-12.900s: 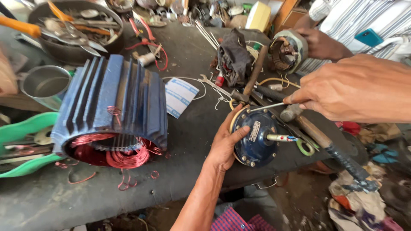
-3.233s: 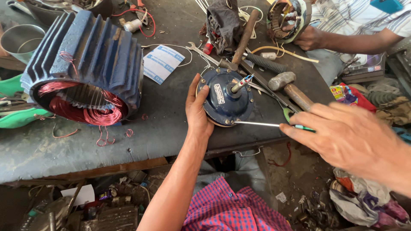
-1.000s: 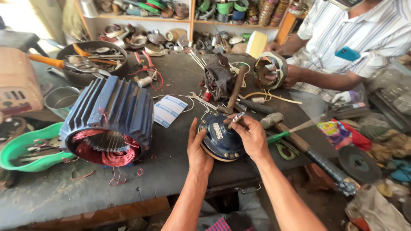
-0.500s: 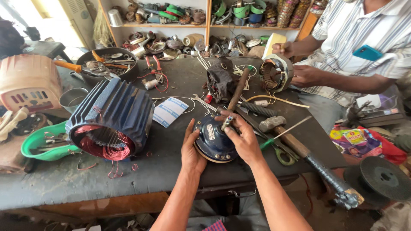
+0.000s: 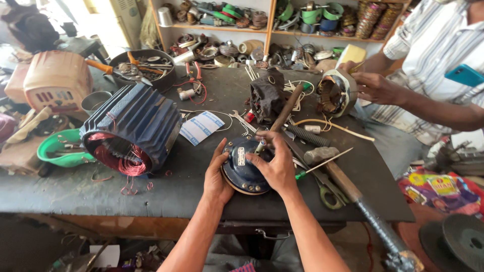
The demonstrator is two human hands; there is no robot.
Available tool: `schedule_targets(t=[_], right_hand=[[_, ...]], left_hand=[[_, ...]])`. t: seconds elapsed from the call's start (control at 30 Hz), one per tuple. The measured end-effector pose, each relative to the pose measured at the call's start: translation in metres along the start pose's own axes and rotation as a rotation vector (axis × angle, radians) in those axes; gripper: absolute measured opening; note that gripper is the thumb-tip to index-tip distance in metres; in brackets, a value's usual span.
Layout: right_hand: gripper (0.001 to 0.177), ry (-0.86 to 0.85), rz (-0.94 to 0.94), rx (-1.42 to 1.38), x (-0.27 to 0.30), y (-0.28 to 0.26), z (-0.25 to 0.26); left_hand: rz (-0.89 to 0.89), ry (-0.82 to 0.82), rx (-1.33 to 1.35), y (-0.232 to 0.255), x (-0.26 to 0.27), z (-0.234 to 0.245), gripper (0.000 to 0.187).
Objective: The person uses a metal file to smooth the edge of a circular motor component, then uses a hammer to tap it into place. They then use a screwdriver to tighten screws on the component's base.
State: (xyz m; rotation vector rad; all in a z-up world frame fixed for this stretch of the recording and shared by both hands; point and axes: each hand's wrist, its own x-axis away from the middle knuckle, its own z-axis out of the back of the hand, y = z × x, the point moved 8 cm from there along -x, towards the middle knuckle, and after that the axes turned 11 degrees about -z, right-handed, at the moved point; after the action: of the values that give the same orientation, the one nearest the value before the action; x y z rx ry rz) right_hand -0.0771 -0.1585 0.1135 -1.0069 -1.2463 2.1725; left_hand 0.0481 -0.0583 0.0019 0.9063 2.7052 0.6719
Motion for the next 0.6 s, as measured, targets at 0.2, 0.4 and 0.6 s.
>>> schedule_targets(t=[0.2, 0.4, 0.6], right_hand=[[0.043, -0.382, -0.059, -0.371, 0.000, 0.013, -0.008], [0.041, -0.138, -0.095, -0.182, -0.014, 0.034, 0.000], [0.056, -0.097, 0.054, 0.013, -0.011, 0.006, 0.000]], left_hand=[[-0.019, -0.027, -0.013, 0.000, 0.001, -0.003, 0.061], [-0.020, -0.026, -0.044, 0.001, 0.004, -0.006, 0.061], [-0.029, -0.023, -0.043, 0.002, 0.005, -0.009, 0.061]])
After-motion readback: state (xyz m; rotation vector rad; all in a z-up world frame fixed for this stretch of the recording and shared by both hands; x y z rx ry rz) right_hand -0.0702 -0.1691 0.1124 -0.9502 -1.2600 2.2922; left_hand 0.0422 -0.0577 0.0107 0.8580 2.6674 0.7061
